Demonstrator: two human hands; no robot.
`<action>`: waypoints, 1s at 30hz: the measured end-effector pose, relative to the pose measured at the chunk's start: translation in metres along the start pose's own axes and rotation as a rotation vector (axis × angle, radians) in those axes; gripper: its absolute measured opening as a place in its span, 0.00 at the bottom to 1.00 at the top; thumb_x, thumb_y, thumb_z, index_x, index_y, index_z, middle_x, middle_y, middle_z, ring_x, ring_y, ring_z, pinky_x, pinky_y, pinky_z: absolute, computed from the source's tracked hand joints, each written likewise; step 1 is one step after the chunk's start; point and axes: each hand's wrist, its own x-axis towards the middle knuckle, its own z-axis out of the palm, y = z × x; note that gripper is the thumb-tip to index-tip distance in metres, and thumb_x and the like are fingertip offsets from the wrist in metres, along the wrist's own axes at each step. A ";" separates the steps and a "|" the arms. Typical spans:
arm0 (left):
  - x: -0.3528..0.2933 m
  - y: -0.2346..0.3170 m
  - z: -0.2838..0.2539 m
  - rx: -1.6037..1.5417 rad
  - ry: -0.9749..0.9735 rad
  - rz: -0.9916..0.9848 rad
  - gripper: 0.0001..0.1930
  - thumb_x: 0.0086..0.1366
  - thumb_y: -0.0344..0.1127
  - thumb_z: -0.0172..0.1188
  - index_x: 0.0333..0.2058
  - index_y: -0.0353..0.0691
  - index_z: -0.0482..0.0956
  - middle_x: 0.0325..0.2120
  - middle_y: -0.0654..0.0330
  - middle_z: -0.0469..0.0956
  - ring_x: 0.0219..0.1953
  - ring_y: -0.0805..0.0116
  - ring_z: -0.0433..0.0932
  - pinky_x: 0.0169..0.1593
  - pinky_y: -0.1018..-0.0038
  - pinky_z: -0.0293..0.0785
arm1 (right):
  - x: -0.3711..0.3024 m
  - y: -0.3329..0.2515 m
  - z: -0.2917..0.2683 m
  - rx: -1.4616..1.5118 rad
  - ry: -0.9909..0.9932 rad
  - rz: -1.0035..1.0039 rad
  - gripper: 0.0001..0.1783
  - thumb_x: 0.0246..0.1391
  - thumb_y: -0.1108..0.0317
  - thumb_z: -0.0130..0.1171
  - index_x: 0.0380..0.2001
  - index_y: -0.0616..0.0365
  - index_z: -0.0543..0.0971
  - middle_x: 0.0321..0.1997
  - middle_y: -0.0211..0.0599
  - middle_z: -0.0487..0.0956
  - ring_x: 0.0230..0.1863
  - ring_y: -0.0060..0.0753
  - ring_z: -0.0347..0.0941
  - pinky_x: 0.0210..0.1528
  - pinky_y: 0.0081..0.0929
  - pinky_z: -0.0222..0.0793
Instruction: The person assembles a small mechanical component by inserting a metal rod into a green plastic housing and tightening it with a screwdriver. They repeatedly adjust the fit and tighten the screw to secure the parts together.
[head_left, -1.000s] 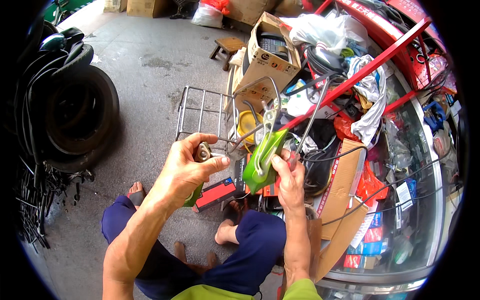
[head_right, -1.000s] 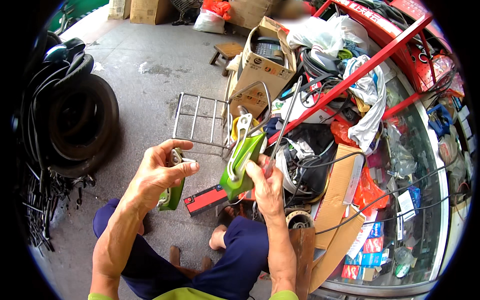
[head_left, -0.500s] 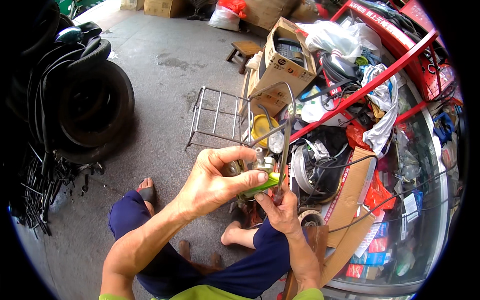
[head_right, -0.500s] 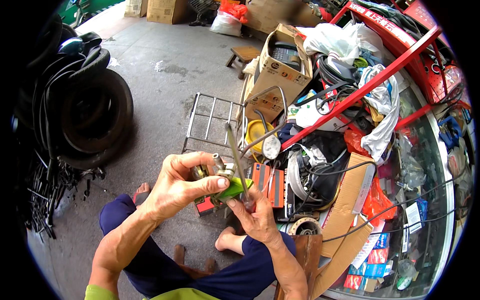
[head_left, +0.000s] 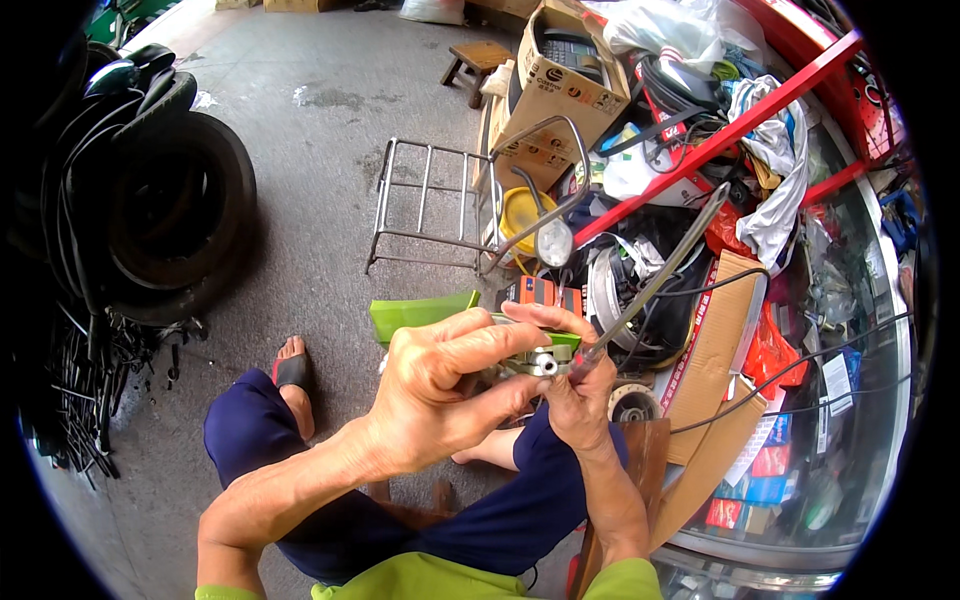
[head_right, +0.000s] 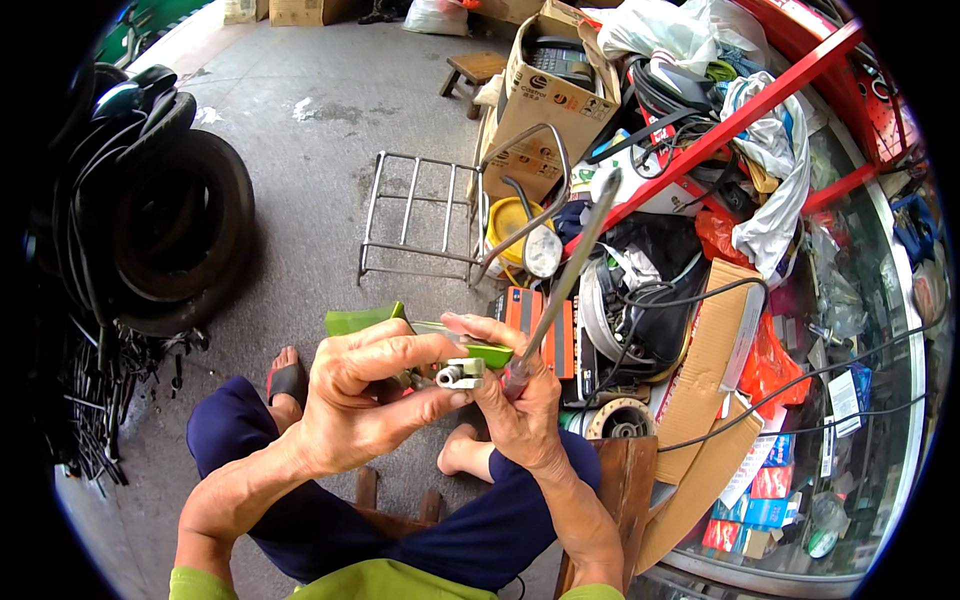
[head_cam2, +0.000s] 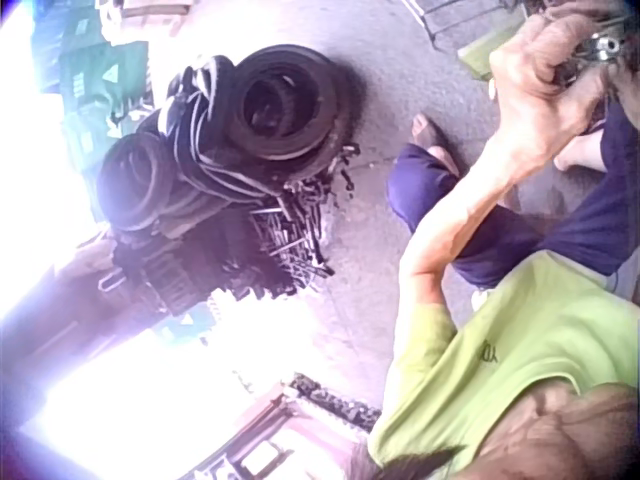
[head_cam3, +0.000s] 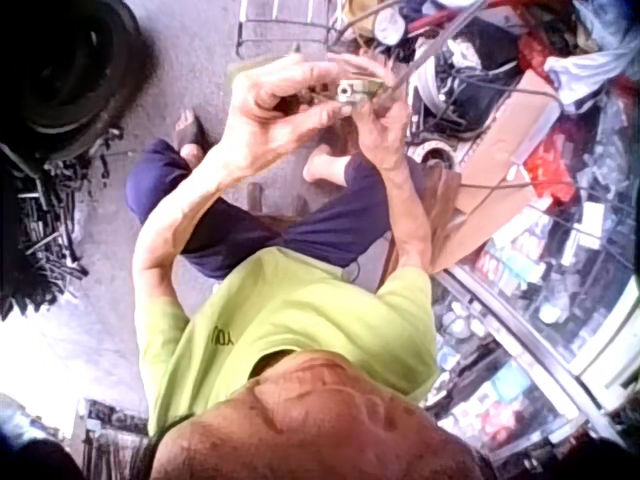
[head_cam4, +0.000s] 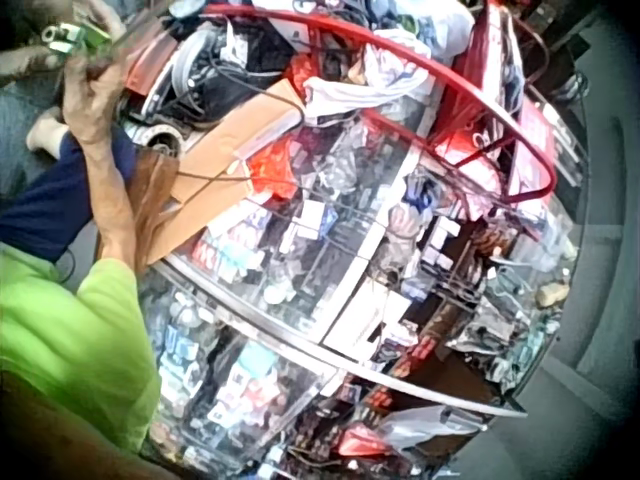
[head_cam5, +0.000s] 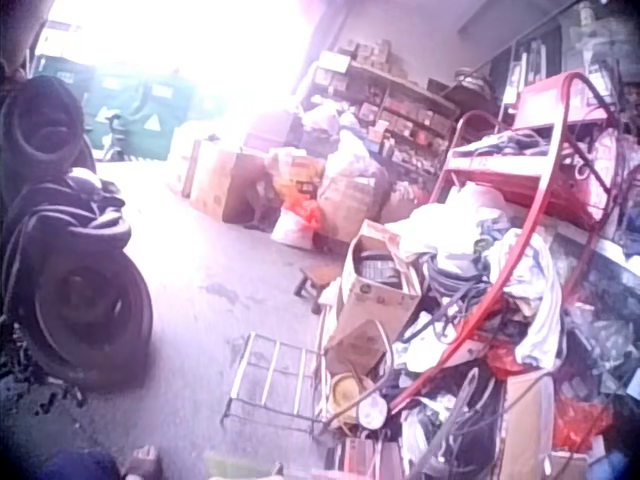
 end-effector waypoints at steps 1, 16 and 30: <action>0.000 0.000 0.002 0.033 -0.009 0.038 0.17 0.46 0.28 0.70 0.37 0.36 0.80 0.19 0.64 0.72 0.19 0.80 0.65 0.21 0.81 0.59 | 0.001 0.002 -0.002 0.018 -0.004 -0.019 0.24 0.57 0.62 0.56 0.52 0.64 0.67 0.53 0.49 0.73 0.51 0.34 0.72 0.53 0.28 0.67; 0.009 0.020 -0.025 -0.093 -0.074 -0.244 0.30 0.47 0.16 0.43 0.54 0.32 0.66 0.36 0.61 0.64 0.28 0.79 0.69 0.31 0.85 0.66 | 0.002 0.008 -0.025 0.361 -0.038 0.001 0.22 0.55 0.64 0.57 0.47 0.65 0.65 0.54 0.63 0.67 0.59 0.53 0.64 0.59 0.48 0.62; 0.008 -0.001 -0.022 -0.112 0.197 -0.295 0.24 0.65 0.27 0.49 0.60 0.37 0.58 0.38 0.59 0.68 0.34 0.76 0.72 0.35 0.81 0.70 | -0.001 0.003 -0.024 0.620 -0.046 0.133 0.20 0.56 0.64 0.55 0.48 0.65 0.67 0.50 0.61 0.71 0.55 0.51 0.68 0.57 0.47 0.64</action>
